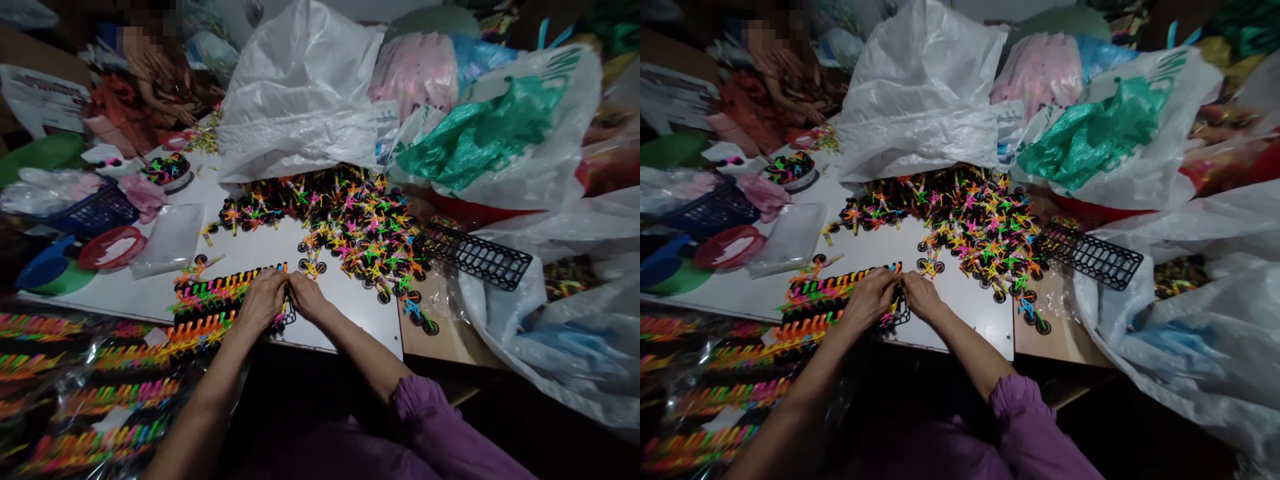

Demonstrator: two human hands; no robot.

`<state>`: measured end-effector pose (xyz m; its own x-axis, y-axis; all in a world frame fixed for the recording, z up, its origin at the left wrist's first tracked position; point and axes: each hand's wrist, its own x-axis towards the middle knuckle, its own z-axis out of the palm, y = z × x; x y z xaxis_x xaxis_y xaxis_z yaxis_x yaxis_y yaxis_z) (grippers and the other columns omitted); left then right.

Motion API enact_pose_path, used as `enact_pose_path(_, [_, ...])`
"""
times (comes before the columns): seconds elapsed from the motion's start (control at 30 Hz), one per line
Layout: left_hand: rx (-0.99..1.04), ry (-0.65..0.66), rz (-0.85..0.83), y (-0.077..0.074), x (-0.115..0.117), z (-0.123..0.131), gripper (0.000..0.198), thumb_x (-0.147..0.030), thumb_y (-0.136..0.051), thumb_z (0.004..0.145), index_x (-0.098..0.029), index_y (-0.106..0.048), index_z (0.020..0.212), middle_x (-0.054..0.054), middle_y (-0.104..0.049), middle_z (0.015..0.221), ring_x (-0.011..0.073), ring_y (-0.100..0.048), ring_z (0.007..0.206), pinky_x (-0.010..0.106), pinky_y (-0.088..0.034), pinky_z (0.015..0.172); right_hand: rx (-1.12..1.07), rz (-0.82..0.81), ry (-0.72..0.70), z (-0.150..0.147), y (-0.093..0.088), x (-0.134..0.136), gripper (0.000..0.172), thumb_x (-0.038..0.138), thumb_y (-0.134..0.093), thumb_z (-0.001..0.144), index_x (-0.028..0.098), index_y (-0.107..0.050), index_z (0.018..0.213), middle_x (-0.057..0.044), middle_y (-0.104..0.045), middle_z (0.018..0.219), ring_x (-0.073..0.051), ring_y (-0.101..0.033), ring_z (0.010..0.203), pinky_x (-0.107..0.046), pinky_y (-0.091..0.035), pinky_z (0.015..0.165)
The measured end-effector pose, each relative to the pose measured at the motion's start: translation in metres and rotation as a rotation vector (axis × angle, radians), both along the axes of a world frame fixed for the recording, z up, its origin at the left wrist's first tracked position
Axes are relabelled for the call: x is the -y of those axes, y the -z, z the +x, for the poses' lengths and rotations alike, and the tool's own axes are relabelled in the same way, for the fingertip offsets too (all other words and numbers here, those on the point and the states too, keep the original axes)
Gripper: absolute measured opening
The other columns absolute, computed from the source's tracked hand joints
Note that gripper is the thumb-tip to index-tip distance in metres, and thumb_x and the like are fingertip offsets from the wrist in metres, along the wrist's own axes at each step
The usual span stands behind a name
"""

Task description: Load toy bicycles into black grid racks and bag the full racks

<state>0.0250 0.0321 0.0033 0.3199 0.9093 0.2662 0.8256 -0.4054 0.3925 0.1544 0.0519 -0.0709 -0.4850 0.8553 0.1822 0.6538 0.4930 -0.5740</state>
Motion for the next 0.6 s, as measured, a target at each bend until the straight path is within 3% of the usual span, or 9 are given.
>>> enact_pose_path(0.13, [0.051, -0.006, 0.028, 0.002, 0.002, -0.002, 0.027, -0.018, -0.038, 0.085, -0.015, -0.062, 0.096, 0.009, -0.064, 0.091, 0.0192, -0.058, 0.086, 0.033, -0.048, 0.080, -0.028, -0.016, -0.105, 0.025, -0.023, -0.015, 0.018, 0.018, -0.042, 0.088, 0.015, -0.053, 0.101, -0.005, -0.054, 0.090, -0.014, -0.049, 0.083, -0.025, -0.038, 0.075])
enact_pose_path(0.27, [0.172, -0.125, 0.011, -0.006, 0.000, -0.006, 0.025, -0.027, -0.043, 0.085, -0.018, -0.063, 0.098, 0.006, -0.065, 0.096, 0.0175, -0.060, 0.088, 0.031, -0.047, 0.081, 0.166, 0.063, 0.032, 0.057, -0.048, -0.053, 0.018, 0.013, -0.045, 0.085, 0.016, -0.057, 0.097, -0.008, -0.053, 0.098, -0.016, -0.050, 0.085, -0.026, -0.038, 0.072])
enact_pose_path(0.33, [0.148, -0.187, -0.002, -0.010, -0.001, -0.005, 0.026, -0.031, -0.045, 0.084, -0.018, -0.064, 0.095, 0.005, -0.066, 0.091, 0.0182, -0.061, 0.084, 0.031, -0.047, 0.078, 0.311, 0.084, 0.015, 0.063, -0.051, -0.072, 0.016, 0.012, -0.046, 0.083, 0.016, -0.060, 0.091, -0.010, -0.053, 0.099, -0.018, -0.051, 0.086, -0.028, -0.038, 0.071])
enact_pose_path(0.43, [0.006, -0.148, -0.015, -0.011, -0.004, -0.003, 0.027, -0.033, -0.043, 0.086, -0.018, -0.065, 0.085, 0.006, -0.064, 0.080, 0.0202, -0.059, 0.080, 0.034, -0.045, 0.075, 0.408, 0.111, -0.102, 0.064, -0.049, -0.086, 0.017, 0.012, -0.045, 0.085, 0.017, -0.061, 0.088, -0.011, -0.053, 0.102, -0.020, -0.050, 0.090, -0.028, -0.039, 0.071])
enact_pose_path(0.5, [-0.035, -0.107, -0.008, -0.007, -0.005, -0.003, 0.029, -0.032, -0.040, 0.087, -0.018, -0.065, 0.083, 0.006, -0.062, 0.078, 0.0206, -0.057, 0.080, 0.034, -0.044, 0.075, 0.423, 0.118, -0.138, 0.065, -0.048, -0.086, 0.018, 0.012, -0.045, 0.085, 0.017, -0.062, 0.088, -0.011, -0.054, 0.102, -0.019, -0.050, 0.090, -0.028, -0.038, 0.071])
enact_pose_path(0.6, [-0.002, -0.104, 0.020, -0.002, -0.005, -0.004, 0.029, -0.031, -0.039, 0.088, -0.018, -0.064, 0.084, 0.006, -0.062, 0.079, 0.0201, -0.056, 0.080, 0.033, -0.043, 0.075, 0.358, 0.116, -0.073, 0.073, -0.050, -0.070, 0.015, 0.016, -0.046, 0.085, 0.015, -0.061, 0.086, -0.011, -0.054, 0.098, -0.019, -0.050, 0.088, -0.028, -0.037, 0.072])
